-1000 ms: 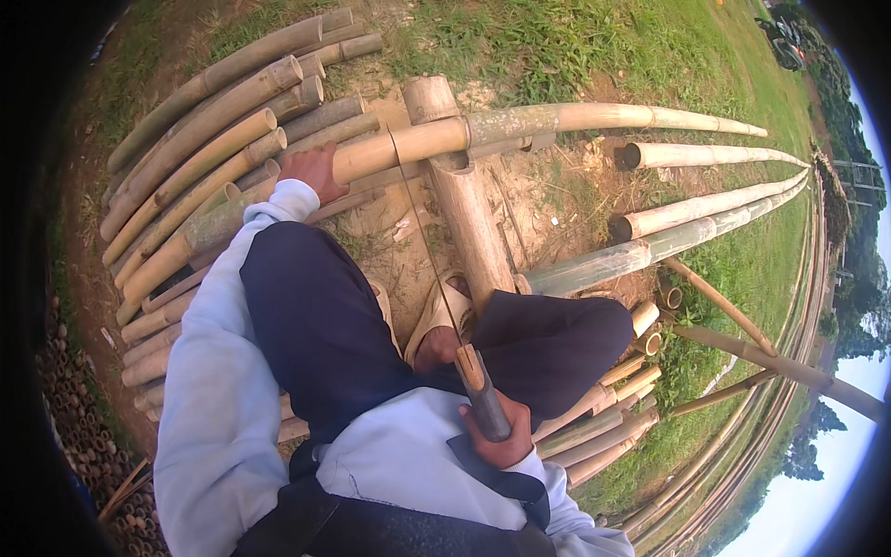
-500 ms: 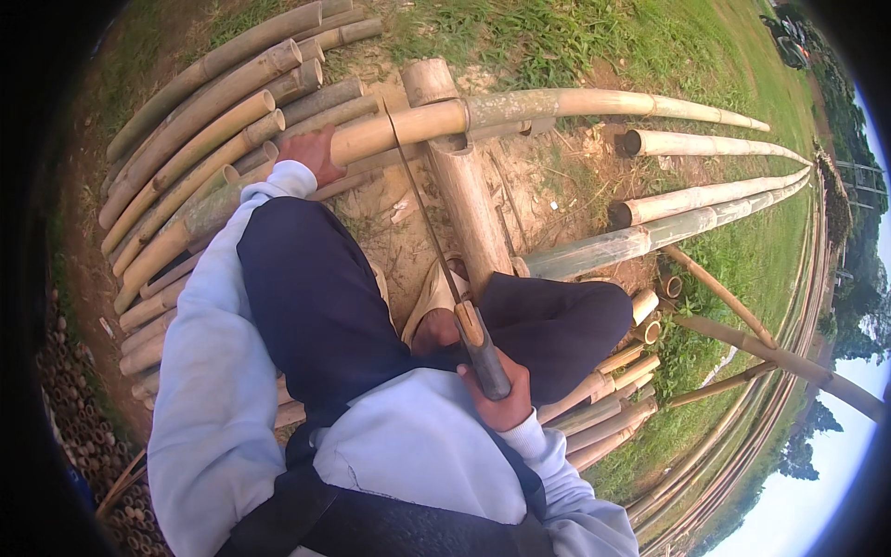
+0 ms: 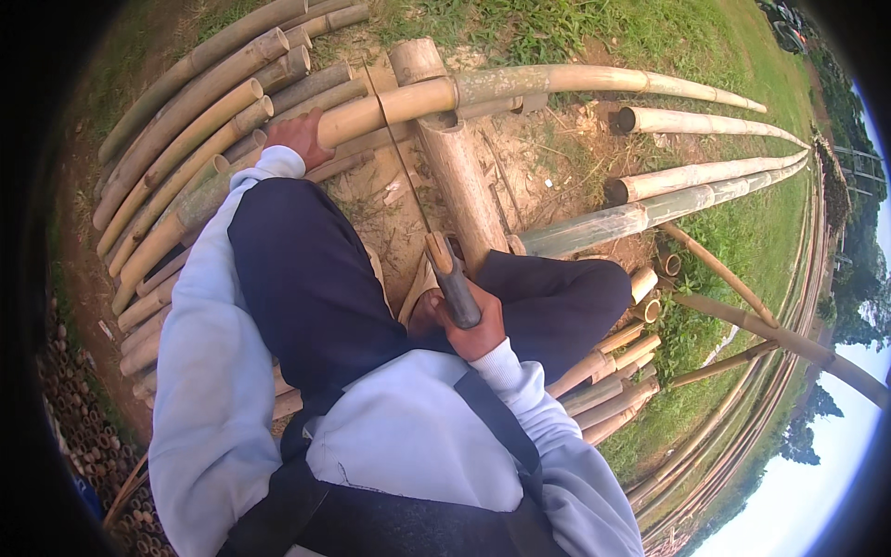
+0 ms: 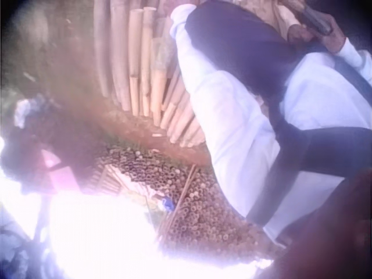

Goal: The person sits on the ground and uses a machete to repeatedly strike and cut bamboo poles into shorter sections. The cut pieces are placed in a pile nearby.

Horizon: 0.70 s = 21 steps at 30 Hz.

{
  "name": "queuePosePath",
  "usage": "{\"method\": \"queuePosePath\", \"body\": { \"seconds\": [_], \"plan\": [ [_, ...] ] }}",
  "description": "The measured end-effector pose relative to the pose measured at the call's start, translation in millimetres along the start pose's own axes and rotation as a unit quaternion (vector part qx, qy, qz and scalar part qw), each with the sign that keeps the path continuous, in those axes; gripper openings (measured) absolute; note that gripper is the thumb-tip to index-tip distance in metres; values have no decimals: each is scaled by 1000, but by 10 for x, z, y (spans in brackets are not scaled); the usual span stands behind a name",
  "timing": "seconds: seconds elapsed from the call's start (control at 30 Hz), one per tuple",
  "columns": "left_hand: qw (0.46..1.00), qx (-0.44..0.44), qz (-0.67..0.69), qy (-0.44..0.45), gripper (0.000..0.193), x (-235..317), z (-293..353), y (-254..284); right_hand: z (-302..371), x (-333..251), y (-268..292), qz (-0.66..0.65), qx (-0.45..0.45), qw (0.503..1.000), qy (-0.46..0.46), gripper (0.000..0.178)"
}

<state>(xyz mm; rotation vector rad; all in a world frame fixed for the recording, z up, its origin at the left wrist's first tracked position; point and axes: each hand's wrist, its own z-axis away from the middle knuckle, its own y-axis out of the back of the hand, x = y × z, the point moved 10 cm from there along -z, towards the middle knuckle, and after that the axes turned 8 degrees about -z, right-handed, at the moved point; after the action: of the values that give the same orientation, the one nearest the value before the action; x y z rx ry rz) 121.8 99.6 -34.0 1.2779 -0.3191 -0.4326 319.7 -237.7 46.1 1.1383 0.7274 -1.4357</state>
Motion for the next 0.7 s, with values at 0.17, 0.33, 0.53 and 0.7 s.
{"method": "queuePosePath", "body": {
  "seconds": [0.17,0.33,0.53,0.7],
  "plan": [
    [1000,-10,4,15,63,-39,51,-30,767,-169,216,57,14,998,-27,41],
    [1000,-26,13,-6,60,86,6,76,-1099,-12,-275,31,13,997,75,20],
    [999,42,20,-12,62,36,27,-13,-634,134,-169,33,12,996,77,21],
    [999,0,35,10,66,-34,73,-42,699,43,242,76,10,996,-53,30]
  ]
}}
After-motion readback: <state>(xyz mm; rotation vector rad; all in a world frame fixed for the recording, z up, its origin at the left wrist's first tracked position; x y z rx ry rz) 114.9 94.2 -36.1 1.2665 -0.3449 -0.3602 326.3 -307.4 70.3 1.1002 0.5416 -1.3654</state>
